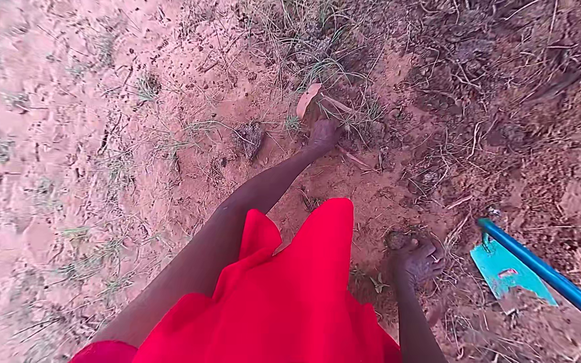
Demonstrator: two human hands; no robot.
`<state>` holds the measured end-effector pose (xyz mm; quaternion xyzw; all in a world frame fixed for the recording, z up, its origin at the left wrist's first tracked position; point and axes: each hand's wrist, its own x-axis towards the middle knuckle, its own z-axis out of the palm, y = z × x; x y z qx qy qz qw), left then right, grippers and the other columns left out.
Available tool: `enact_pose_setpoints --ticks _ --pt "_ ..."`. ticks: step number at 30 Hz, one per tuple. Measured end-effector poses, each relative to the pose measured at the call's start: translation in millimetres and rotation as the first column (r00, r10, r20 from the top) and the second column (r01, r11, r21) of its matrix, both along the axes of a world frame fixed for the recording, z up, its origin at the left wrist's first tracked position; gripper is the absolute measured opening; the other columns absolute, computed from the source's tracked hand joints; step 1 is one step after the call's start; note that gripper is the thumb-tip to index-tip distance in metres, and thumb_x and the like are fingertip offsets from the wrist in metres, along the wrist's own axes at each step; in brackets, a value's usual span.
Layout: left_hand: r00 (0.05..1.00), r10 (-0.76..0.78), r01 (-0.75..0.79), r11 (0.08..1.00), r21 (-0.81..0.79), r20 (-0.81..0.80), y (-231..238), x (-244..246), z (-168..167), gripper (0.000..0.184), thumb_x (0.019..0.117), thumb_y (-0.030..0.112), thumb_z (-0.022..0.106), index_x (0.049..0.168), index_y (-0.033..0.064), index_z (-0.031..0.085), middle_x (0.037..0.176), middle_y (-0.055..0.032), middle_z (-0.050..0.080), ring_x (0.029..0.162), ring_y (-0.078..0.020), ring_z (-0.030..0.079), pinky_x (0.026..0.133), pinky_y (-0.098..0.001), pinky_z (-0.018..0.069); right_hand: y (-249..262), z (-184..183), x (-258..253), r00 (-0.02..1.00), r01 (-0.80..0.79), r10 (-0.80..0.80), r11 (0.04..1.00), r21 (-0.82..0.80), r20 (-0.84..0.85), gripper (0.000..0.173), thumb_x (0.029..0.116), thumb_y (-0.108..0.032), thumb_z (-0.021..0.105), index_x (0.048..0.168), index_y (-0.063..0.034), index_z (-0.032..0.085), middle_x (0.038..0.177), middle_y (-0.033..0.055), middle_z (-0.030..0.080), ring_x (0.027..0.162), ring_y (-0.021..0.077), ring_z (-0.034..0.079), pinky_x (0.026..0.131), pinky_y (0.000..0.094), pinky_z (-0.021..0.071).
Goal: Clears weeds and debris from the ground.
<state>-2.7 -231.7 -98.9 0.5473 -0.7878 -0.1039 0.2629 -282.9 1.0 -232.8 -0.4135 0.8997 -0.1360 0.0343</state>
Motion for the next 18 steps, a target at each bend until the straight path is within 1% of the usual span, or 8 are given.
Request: enact_pose_setpoints --ticks 1,3,6,9,12,14,16,18 --pt "0.996 -0.014 0.019 0.998 0.059 -0.093 -13 4 -41 0.037 0.1039 0.019 0.055 0.089 -0.0111 0.071 0.092 -0.029 0.071 0.102 -0.0456 0.067 0.106 -0.054 0.0435 0 -1 0 1.0 0.004 -0.004 1.0 0.001 0.004 0.037 0.1056 -0.021 0.046 0.132 0.0005 0.061 0.152 0.0255 0.049 0.143 0.0487 0.042 0.114 0.0663 0.03" --pt "0.994 0.009 0.012 0.982 0.189 -0.11 -15 5 -64 0.026 0.1002 0.016 0.06 0.098 -0.0067 0.074 0.103 -0.0241 0.073 0.114 -0.0431 0.064 0.113 -0.0579 0.036 0 -4 -2 1.0 0.001 -0.001 1.0 -0.026 0.001 0.037 0.1053 -0.021 0.046 0.13 0.0003 0.062 0.15 0.0259 0.05 0.143 0.0486 0.043 0.114 0.0668 0.0297" --pt "0.988 -0.056 0.052 0.998 -0.032 -0.143 21 8 -53 0.018 0.0889 0.004 0.065 0.1 0.003 0.079 0.096 -0.0144 0.077 0.103 -0.0381 0.068 0.092 -0.0558 0.0455 0 -2 -1 1.0 -0.005 0.005 0.999 -0.035 -0.008 0.037 0.1051 -0.022 0.046 0.129 0.0005 0.062 0.149 0.0266 0.051 0.142 0.0494 0.044 0.112 0.0672 0.0314" --pt "0.99 -0.104 0.112 0.99 0.083 -0.094 50 8 -14 0.027 0.0954 0.005 0.061 0.115 0.0113 0.078 0.117 -0.007 0.076 0.118 -0.0358 0.063 0.094 -0.0598 0.0426 0 -2 0 1.0 0.004 -0.004 1.0 -0.021 -0.003 0.036 0.1054 -0.021 0.046 0.13 0.0005 0.062 0.15 0.0266 0.05 0.142 0.0496 0.043 0.113 0.067 0.0312" --pt "0.971 -0.079 0.101 0.991 0.085 -0.226 23 -8 31 0.023 0.1016 0.008 0.057 0.116 0.0011 0.074 0.116 -0.0157 0.075 0.122 -0.0375 0.064 0.107 -0.0575 0.0412 -1 -2 0 1.0 0.0 0.0 0.999 -0.036 -0.004 0.036 0.1051 -0.021 0.047 0.13 0.0002 0.062 0.15 0.0267 0.05 0.141 0.0505 0.044 0.112 0.0677 0.0319" --pt "0.953 -0.027 0.093 0.974 0.209 -0.3 -22 -27 54 0.027 0.1051 0.006 0.049 0.118 -0.0068 0.069 0.113 -0.0239 0.072 0.114 -0.0371 0.067 0.104 -0.0497 0.0477 -1 -3 -1 1.0 0.005 -0.005 1.0 -0.031 0.01 0.036 0.1052 -0.021 0.047 0.13 -0.0004 0.062 0.151 0.0261 0.05 0.142 0.0496 0.044 0.113 0.0671 0.0305" --pt "0.966 0.01 0.103 0.901 0.421 -0.258 -75 -47 62 0.032 0.1073 0.005 0.041 0.127 -0.0085 0.062 0.118 -0.0272 0.067 0.115 -0.0367 0.065 0.102 -0.0473 0.0484 -1 0 0 1.0 0.011 -0.011 1.0 -0.01 0.025 0.036 0.1058 -0.021 0.046 0.131 -0.0009 0.062 0.151 0.0254 0.05 0.143 0.049 0.042 0.114 0.0665 0.0296" --pt "0.993 0.036 0.036 0.817 0.575 -0.112 -116 -65 54 0.032 0.1079 0.011 0.043 0.126 -0.0075 0.061 0.126 -0.0269 0.064 0.122 -0.0369 0.062 0.105 -0.0517 0.0474 -1 1 1 0.999 0.012 -0.012 1.0 0.0 0.032 0.035 0.106 -0.021 0.047 0.131 -0.001 0.062 0.152 0.0252 0.049 0.143 0.0491 0.042 0.114 0.0666 0.0298"
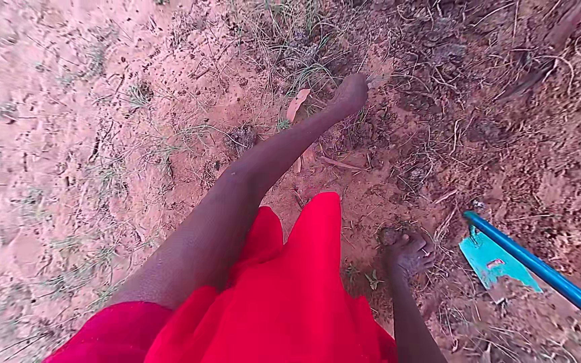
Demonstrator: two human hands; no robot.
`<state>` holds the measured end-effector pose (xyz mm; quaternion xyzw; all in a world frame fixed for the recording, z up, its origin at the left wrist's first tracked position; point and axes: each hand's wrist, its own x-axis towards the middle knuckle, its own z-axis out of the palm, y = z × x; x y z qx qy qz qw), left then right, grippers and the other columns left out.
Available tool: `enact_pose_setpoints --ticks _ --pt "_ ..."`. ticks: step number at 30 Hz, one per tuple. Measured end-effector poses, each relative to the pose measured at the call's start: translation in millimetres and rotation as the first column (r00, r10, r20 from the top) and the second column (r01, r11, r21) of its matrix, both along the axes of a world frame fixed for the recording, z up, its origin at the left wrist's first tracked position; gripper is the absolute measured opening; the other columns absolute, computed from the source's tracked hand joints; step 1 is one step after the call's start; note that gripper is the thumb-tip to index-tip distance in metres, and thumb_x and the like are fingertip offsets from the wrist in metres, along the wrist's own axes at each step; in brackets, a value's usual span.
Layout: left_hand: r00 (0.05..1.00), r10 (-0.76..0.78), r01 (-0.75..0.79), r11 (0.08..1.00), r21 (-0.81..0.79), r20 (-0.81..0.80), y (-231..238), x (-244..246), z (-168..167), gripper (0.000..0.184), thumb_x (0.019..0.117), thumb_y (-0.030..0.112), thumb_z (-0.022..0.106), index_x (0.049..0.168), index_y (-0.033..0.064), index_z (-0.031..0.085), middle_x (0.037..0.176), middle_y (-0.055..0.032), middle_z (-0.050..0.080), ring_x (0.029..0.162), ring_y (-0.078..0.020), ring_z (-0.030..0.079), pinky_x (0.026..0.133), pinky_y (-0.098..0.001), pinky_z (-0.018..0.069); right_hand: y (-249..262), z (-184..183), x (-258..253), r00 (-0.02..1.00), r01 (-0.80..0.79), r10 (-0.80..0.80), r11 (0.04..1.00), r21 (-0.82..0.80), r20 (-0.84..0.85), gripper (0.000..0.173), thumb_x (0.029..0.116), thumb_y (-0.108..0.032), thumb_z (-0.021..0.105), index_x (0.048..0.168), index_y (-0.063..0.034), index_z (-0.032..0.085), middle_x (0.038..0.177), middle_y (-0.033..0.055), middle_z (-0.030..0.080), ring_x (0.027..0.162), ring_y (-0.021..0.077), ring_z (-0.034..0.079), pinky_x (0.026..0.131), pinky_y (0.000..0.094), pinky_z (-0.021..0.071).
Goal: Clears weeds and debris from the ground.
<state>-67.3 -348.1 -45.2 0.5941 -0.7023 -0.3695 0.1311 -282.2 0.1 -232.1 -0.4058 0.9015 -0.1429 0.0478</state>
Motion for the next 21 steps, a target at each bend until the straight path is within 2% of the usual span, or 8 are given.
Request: enact_pose_setpoints --ticks 3,6,8,12,14,21 --pt "0.969 -0.053 0.031 0.995 0.094 0.241 -23 -15 -9 0.036 0.1004 0.023 0.059 0.123 -0.0045 0.063 0.13 -0.0249 0.063 0.125 -0.0382 0.061 0.1 -0.0596 0.0495 0 -1 0 1.0 -0.006 0.006 1.0 -0.029 -0.01 0.034 0.1051 -0.02 0.048 0.129 0.0 0.063 0.15 0.0259 0.051 0.142 0.0501 0.043 0.113 0.0676 0.0313" --pt "0.873 -0.175 0.138 0.984 0.114 0.456 -21 -26 0 0.043 0.0941 0.026 0.067 0.125 -0.0038 0.062 0.133 -0.0253 0.061 0.127 -0.041 0.058 0.097 -0.0638 0.0484 -1 0 1 1.0 -0.006 0.006 1.0 -0.028 -0.015 0.034 0.1046 -0.02 0.048 0.127 0.0 0.064 0.149 0.0259 0.052 0.14 0.0507 0.045 0.111 0.0684 0.032" --pt "0.824 -0.234 0.189 0.972 0.14 0.517 -18 -34 4 0.046 0.0936 0.026 0.068 0.126 -0.006 0.061 0.134 -0.0277 0.059 0.128 -0.0432 0.056 0.099 -0.0654 0.046 1 3 1 1.0 -0.009 0.009 1.0 -0.006 -0.021 0.035 0.1047 -0.02 0.049 0.128 0.0017 0.063 0.149 0.0265 0.052 0.14 0.051 0.045 0.111 0.0686 0.0318" --pt "0.784 -0.241 0.231 0.969 0.091 0.572 -14 -45 5 0.039 0.0974 0.016 0.063 0.126 -0.01 0.06 0.135 -0.0308 0.058 0.129 -0.0467 0.055 0.097 -0.0648 0.0465 -2 6 3 1.0 -0.008 0.008 1.0 -0.02 -0.005 0.036 0.1051 -0.021 0.048 0.127 0.0028 0.063 0.149 0.0271 0.052 0.139 0.0515 0.045 0.112 0.0685 0.0316" --pt "0.78 -0.23 0.231 0.97 0.074 0.582 -14 -51 1 0.032 0.0988 0.01 0.06 0.125 -0.0096 0.061 0.135 -0.0296 0.059 0.128 -0.0455 0.056 0.097 -0.0629 0.0479 -1 5 2 1.0 -0.009 0.009 0.999 -0.032 -0.006 0.035 0.105 -0.021 0.048 0.126 0.0019 0.064 0.149 0.0264 0.052 0.139 0.051 0.046 0.111 0.0682 0.0324" --pt "0.851 -0.156 0.112 0.987 0.116 0.502 -12 -47 -2 0.033 0.1026 0.016 0.051 0.128 -0.0041 0.061 0.138 -0.0252 0.059 0.13 -0.0419 0.057 0.097 -0.0638 0.0489 1 2 1 1.0 -0.012 0.012 0.999 -0.035 0.008 0.035 0.1047 -0.022 0.048 0.128 0.0015 0.062 0.149 0.0261 0.052 0.14 0.0503 0.044 0.112 0.0683 0.0311"
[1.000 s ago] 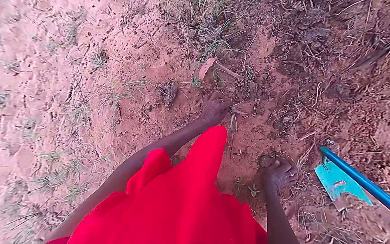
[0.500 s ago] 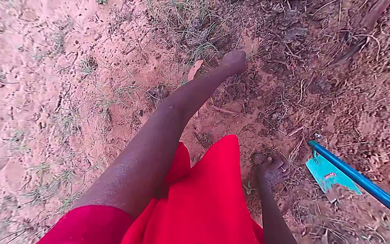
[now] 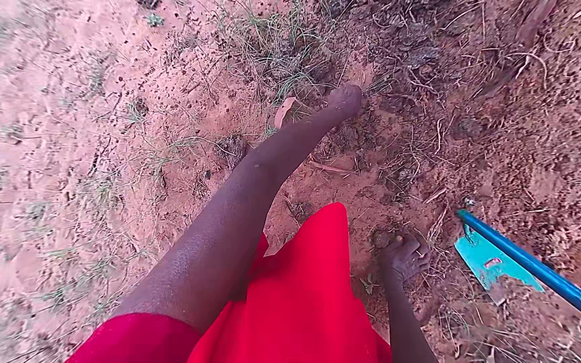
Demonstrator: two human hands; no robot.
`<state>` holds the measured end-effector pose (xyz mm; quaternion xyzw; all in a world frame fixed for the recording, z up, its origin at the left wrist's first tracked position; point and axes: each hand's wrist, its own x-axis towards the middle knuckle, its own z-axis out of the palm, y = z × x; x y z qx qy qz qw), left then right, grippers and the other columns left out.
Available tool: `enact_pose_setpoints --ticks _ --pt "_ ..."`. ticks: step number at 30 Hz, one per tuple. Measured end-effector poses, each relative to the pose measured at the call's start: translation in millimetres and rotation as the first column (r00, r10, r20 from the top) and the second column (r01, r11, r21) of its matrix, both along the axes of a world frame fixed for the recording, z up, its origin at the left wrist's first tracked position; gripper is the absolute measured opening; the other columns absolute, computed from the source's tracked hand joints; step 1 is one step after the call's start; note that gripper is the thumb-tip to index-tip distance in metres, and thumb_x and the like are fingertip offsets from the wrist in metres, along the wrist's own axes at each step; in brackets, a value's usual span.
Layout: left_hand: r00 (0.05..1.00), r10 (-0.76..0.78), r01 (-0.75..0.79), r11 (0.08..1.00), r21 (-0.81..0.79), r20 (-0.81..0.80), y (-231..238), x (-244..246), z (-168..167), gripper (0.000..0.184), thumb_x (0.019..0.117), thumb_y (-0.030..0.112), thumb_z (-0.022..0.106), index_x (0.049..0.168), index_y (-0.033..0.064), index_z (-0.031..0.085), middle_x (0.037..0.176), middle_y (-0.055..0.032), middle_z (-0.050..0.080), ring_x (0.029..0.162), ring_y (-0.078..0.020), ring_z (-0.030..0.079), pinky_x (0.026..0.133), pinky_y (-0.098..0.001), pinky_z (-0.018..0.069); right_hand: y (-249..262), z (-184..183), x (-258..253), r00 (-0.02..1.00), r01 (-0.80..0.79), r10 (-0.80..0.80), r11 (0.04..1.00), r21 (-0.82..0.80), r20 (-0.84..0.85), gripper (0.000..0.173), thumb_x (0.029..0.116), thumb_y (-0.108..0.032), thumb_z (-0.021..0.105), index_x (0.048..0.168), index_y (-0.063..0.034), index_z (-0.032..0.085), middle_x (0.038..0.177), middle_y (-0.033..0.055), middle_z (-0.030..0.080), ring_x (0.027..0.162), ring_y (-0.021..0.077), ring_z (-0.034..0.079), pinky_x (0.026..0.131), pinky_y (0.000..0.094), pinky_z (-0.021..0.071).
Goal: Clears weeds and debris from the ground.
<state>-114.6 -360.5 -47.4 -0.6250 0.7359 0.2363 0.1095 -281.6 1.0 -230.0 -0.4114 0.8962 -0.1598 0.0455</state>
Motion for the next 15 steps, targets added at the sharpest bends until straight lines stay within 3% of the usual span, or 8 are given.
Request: enact_pose_setpoints --ticks 6,10,13,15 --pt "0.983 -0.184 0.182 0.976 -0.118 -0.007 33 -2 -11 0.03 0.105 0.011 0.049 0.127 -0.0018 0.064 0.132 -0.0237 0.063 0.125 -0.0424 0.06 0.097 -0.0618 0.0502 -1 -2 0 1.0 0.01 -0.01 1.0 0.006 0.005 0.035 0.105 -0.021 0.048 0.129 0.0002 0.062 0.151 0.0252 0.05 0.142 0.0491 0.043 0.114 0.0671 0.0295" --pt "0.948 -0.317 0.315 0.946 -0.071 -0.015 69 2 -11 0.028 0.1058 0.009 0.046 0.125 -0.0014 0.063 0.126 -0.0235 0.066 0.119 -0.042 0.064 0.092 -0.0607 0.0525 -1 0 1 1.0 0.022 -0.022 1.0 -0.004 0.004 0.035 0.1045 -0.021 0.049 0.129 0.0002 0.063 0.15 0.0253 0.051 0.141 0.0488 0.044 0.114 0.0665 0.0302" --pt "0.947 -0.299 0.295 0.954 -0.049 -0.116 84 15 -7 0.029 0.1059 0.011 0.047 0.128 -0.0004 0.062 0.121 -0.0251 0.067 0.116 -0.0439 0.065 0.092 -0.0623 0.0514 -1 -1 2 1.0 0.012 -0.013 1.0 -0.017 -0.011 0.035 0.1038 -0.021 0.049 0.127 0.0006 0.063 0.149 0.0255 0.052 0.141 0.0491 0.045 0.113 0.0668 0.0305" --pt "0.965 -0.213 0.195 0.973 -0.123 -0.155 69 27 -5 0.031 0.1085 0.014 0.043 0.134 0.0027 0.058 0.12 -0.0254 0.067 0.116 -0.0438 0.065 0.093 -0.061 0.0511 -1 -1 1 1.0 0.017 -0.017 1.0 0.001 0.007 0.037 0.1046 -0.021 0.048 0.13 0.0016 0.061 0.151 0.0262 0.049 0.143 0.0494 0.042 0.115 0.0668 0.0284"
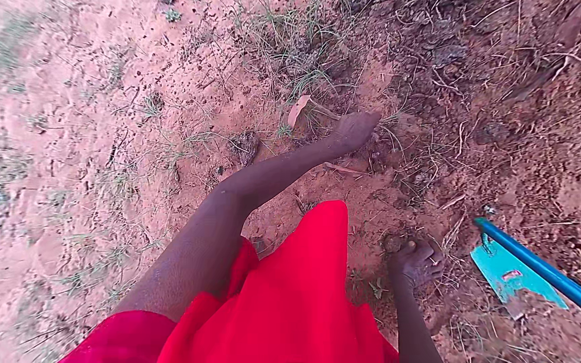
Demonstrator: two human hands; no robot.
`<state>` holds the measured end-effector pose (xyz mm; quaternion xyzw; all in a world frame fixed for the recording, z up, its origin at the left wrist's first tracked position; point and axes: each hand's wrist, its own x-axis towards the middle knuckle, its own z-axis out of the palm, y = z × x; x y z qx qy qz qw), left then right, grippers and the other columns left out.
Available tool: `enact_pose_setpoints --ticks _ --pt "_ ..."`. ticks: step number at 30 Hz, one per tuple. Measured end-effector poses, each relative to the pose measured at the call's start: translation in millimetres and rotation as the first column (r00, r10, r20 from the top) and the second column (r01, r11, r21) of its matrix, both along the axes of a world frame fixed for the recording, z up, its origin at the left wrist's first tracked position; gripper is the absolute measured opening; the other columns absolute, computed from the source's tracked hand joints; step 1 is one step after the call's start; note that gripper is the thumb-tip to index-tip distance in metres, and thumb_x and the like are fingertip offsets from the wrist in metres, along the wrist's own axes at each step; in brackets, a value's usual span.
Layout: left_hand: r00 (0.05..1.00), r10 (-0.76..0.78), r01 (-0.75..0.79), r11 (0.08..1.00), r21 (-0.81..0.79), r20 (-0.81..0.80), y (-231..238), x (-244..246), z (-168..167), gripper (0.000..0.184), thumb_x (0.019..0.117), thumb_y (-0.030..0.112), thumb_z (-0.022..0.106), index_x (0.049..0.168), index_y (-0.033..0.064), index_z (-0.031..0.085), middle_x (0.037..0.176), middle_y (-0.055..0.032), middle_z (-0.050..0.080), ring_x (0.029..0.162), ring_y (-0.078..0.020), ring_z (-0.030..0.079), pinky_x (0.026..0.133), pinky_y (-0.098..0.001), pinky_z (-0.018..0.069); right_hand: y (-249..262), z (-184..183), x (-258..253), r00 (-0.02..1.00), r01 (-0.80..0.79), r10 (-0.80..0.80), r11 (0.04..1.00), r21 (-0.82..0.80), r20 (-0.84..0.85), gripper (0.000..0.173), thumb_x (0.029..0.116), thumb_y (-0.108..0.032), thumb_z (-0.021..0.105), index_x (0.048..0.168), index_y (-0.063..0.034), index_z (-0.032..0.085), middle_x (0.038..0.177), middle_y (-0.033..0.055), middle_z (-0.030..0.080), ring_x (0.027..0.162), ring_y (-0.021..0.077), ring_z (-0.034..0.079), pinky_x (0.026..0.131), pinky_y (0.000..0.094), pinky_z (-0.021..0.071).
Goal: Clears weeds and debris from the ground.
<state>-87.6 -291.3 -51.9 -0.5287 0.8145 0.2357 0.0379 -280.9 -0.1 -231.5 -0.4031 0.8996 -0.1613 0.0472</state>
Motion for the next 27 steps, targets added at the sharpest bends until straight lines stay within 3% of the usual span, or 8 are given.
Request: enact_pose_setpoints --ticks 3,6,12,15,17,23,25,27 --pt "0.995 0.096 -0.097 0.989 -0.11 -0.016 -51 11 -9 0.034 0.1042 0.007 0.049 0.137 0.0037 0.056 0.137 -0.0222 0.059 0.121 -0.0412 0.063 0.096 -0.0573 0.0526 1 -5 -2 1.0 0.009 -0.009 1.0 -0.012 -0.011 0.037 0.1039 -0.022 0.047 0.129 0.0012 0.063 0.151 0.0254 0.05 0.142 0.049 0.043 0.114 0.0669 0.029" --pt "0.997 0.023 -0.013 0.989 -0.15 0.069 -93 14 -21 0.052 0.0995 -0.002 0.053 0.15 0.0046 0.046 0.151 -0.022 0.048 0.124 -0.0432 0.06 0.097 -0.0577 0.0528 1 -3 -2 1.0 0.003 -0.003 1.0 -0.014 -0.014 0.037 0.1037 -0.021 0.048 0.127 0.0021 0.063 0.151 0.0264 0.05 0.142 0.0492 0.043 0.114 0.067 0.0292" --pt "0.983 0.161 -0.149 0.981 -0.124 0.093 -87 10 -29 0.046 0.1085 0.01 0.039 0.154 0.0054 0.04 0.139 -0.0257 0.058 0.119 -0.0436 0.064 0.094 -0.0576 0.0533 0 6 2 1.0 -0.003 0.003 1.0 -0.017 0.026 0.039 0.1042 -0.022 0.047 0.129 0.0047 0.062 0.15 0.0286 0.049 0.143 0.0501 0.041 0.115 0.0676 0.0273" --pt "0.942 0.335 -0.334 0.942 -0.017 0.015 -86 9 -30 0.049 0.1043 0.018 0.049 0.151 0.0036 0.041 0.134 -0.023 0.063 0.123 -0.0399 0.063 0.097 -0.059 0.0523 0 6 1 1.0 -0.016 0.017 0.999 -0.042 0.015 0.038 0.1039 -0.022 0.049 0.126 0.0049 0.062 0.148 0.029 0.05 0.142 0.0504 0.042 0.114 0.0673 0.0288" --pt "0.919 0.394 -0.393 0.918 0.042 -0.013 -90 7 -22 0.048 0.0999 0.025 0.058 0.141 0.0007 0.053 0.133 -0.0217 0.064 0.125 -0.038 0.062 0.098 -0.0597 0.051 0 5 2 1.0 -0.025 0.024 0.998 -0.064 -0.013 0.038 0.1042 -0.023 0.049 0.124 0.0053 0.063 0.145 0.0294 0.053 0.14 0.0503 0.045 0.112 0.0671 0.0306" --pt "0.939 0.342 -0.345 0.935 0.078 0.049 -92 -6 -2 0.036 0.1032 0.022 0.055 0.128 -0.0032 0.064 0.138 -0.0238 0.061 0.129 -0.0395 0.058 0.099 -0.0605 0.05 -5 13 9 0.999 0.04 -0.041 0.998 -0.042 -0.02 0.037 0.1004 -0.016 0.048 0.125 0.0065 0.064 0.142 0.0266 0.057 0.136 0.0441 0.051 0.116 0.0553 0.0331" --pt "0.945 0.317 -0.324 0.941 0.095 0.076 -81 -16 -3 0.037 0.1014 0.017 0.059 0.129 -0.0075 0.062 0.14 -0.0269 0.056 0.131 -0.0408 0.055 0.101 -0.0589 0.0487 -10 33 6 0.986 0.026 -0.06 0.976 0.215 0.155 0.042 0.106 -0.016 0.044 0.14 0.0048 0.053 0.16 0.0227 0.039 0.151 0.0399 0.034 0.123 0.0531 0.0233" --pt "0.965 0.237 -0.245 0.967 0.068 0.113 -70 -18 -8 0.034 0.1029 0.013 0.056 0.13 -0.0066 0.062 0.14 -0.0262 0.056 0.132 -0.0402 0.054 0.102 -0.057 0.0478 4 -23 -6 0.996 0.022 -0.023 1.0 -0.014 -0.088 0.037 0.1017 -0.02 0.047 0.125 0.0033 0.062 0.147 0.0242 0.053 0.139 0.0429 0.048 0.117 0.0569 0.0328"
